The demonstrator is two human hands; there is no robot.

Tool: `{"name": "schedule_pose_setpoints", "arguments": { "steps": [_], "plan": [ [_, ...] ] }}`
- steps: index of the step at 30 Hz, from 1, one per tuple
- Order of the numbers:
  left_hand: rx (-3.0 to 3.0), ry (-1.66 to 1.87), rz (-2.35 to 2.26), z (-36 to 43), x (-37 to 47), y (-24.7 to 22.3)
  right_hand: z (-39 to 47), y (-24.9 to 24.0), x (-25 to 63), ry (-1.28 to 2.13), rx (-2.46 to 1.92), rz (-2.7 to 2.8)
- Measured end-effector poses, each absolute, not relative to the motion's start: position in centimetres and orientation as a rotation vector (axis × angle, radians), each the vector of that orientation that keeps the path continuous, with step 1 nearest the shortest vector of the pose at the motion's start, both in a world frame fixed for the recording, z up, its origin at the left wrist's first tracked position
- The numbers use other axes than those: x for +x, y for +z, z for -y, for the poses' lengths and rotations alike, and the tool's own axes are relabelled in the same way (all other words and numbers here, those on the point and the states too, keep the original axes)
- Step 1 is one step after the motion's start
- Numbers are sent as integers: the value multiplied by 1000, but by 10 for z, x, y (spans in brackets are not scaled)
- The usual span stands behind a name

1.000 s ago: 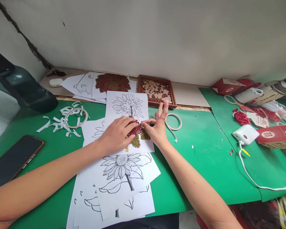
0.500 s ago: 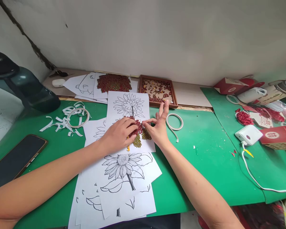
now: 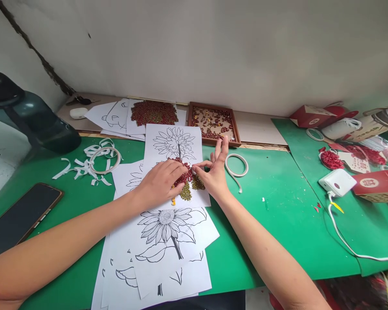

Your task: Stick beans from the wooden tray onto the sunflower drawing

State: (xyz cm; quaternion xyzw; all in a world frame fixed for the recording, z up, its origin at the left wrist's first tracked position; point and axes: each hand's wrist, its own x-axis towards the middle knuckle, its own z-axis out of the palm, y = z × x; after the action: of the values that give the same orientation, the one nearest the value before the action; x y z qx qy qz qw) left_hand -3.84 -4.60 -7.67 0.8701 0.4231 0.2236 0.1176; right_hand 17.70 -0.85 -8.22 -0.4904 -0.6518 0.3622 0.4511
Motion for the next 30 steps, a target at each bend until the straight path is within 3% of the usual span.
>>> {"name": "schedule_pose_setpoints", "arguments": {
  "steps": [30],
  "plan": [
    [2556,644,-1278,47,-38,-74,10,-78,177,868,-1293,1557]
  ]
}}
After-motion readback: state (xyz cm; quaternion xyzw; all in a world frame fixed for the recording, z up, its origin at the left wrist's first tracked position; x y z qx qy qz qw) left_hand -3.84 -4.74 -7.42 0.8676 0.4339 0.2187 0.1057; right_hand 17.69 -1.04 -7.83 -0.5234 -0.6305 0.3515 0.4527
